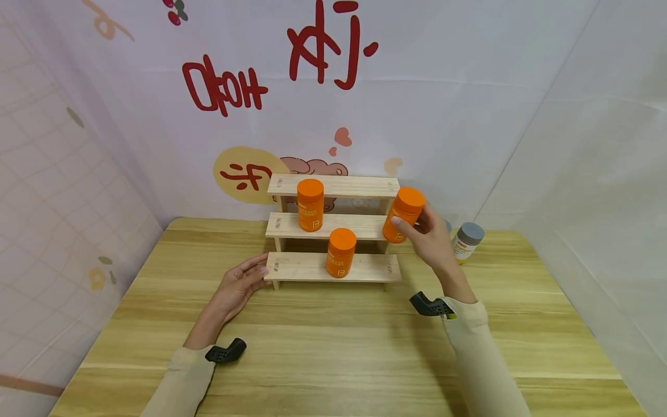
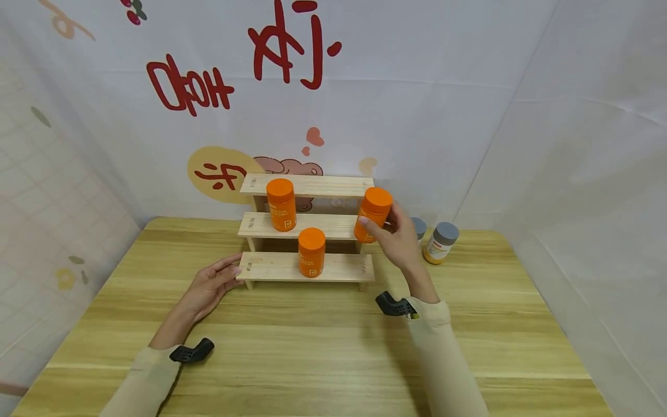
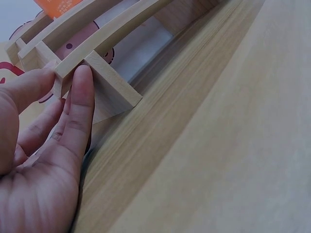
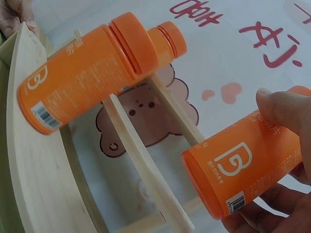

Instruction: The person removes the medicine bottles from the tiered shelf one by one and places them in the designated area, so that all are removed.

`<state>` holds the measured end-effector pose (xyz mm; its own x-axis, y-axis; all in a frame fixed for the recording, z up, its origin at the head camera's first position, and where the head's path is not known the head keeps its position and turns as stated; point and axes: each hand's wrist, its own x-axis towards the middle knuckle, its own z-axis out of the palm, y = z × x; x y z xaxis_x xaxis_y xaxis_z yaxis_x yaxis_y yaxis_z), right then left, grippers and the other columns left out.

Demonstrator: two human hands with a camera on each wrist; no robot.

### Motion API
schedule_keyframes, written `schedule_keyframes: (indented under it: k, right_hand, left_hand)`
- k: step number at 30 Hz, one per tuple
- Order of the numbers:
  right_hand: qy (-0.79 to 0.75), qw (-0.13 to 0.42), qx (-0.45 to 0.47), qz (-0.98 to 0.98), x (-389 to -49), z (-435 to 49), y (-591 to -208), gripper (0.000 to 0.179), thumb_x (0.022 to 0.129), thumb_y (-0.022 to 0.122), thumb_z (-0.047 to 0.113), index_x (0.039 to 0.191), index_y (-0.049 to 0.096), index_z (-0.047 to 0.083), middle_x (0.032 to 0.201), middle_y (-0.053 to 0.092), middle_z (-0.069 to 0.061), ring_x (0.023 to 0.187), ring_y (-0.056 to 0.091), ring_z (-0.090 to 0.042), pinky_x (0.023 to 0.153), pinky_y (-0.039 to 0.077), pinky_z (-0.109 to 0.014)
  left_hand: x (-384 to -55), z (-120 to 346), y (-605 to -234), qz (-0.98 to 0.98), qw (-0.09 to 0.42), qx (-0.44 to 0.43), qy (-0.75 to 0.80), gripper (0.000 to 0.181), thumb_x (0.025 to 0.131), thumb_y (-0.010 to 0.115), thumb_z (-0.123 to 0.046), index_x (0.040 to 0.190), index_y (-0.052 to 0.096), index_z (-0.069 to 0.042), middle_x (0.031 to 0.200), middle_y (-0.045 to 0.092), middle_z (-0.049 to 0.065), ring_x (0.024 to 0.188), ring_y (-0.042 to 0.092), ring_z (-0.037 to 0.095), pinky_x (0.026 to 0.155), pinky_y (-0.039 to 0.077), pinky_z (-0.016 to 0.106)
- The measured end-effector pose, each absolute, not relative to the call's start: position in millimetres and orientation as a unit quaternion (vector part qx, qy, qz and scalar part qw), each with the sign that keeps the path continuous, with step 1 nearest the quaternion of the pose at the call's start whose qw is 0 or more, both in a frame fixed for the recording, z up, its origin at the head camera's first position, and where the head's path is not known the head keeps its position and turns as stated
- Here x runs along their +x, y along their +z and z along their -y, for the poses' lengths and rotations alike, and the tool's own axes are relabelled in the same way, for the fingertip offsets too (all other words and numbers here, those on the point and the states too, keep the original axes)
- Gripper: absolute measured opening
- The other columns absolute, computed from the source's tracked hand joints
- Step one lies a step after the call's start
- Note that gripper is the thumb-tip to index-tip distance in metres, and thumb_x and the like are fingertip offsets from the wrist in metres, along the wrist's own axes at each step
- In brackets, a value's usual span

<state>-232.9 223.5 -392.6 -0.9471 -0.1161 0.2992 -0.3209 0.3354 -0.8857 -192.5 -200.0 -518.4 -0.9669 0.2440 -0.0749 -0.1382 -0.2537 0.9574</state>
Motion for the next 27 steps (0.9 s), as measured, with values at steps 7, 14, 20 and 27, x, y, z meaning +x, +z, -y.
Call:
schedule_keyframes:
  k: [7,14,20,27]
  right_hand:
    - [0.564,0.093,0.118,0.812,-227.7,-240.3,-397.1,0.051,0.099,0.071,0.03,0.145,0.053,0.017,0.134,0.063,-0.008,0.118,0.063,-0.009,0.098,0.054,-0.018]
    - [0.563,0.075,0.093,0.818,-222.1,-252.7,-403.9,0.052,0.099,0.07,0.036,0.146,0.052,0.022,0.137,0.062,-0.008,0.12,0.062,-0.01,0.096,0.055,-0.016]
    - [0.542,0.072,0.075,0.834,-220.1,-266.3,-408.9,0.056,0.099,0.068,0.04,0.149,0.049,0.024,0.141,0.06,-0.009,0.122,0.06,-0.008,0.1,0.054,-0.021]
    - [0.529,0.069,0.076,0.843,-215.5,-282.8,-420.9,0.054,0.1,0.068,0.036,0.148,0.05,0.019,0.135,0.062,-0.006,0.118,0.06,-0.005,0.097,0.053,-0.018]
  left_hand:
    - [-193.5,200.3,-519.2,-0.599,0.123,0.041,0.79,0.062,0.104,0.061,-0.009,0.158,0.033,0.003,0.117,0.066,-0.003,0.106,0.068,0.008,0.09,0.062,0.023]
    - [-193.2,201.9,-521.0,-0.6,0.12,0.044,0.79,0.062,0.105,0.059,-0.008,0.158,0.031,0.005,0.117,0.065,-0.003,0.107,0.067,0.008,0.09,0.062,0.023]
    - [-192.3,203.9,-522.7,-0.599,0.119,0.047,0.79,0.062,0.105,0.059,-0.009,0.158,0.031,0.004,0.121,0.064,-0.002,0.108,0.067,0.007,0.091,0.062,0.023]
    - [-193.2,201.4,-523.1,-0.6,0.115,0.049,0.79,0.06,0.104,0.059,-0.008,0.157,0.034,0.004,0.118,0.065,-0.002,0.107,0.067,0.008,0.091,0.062,0.024]
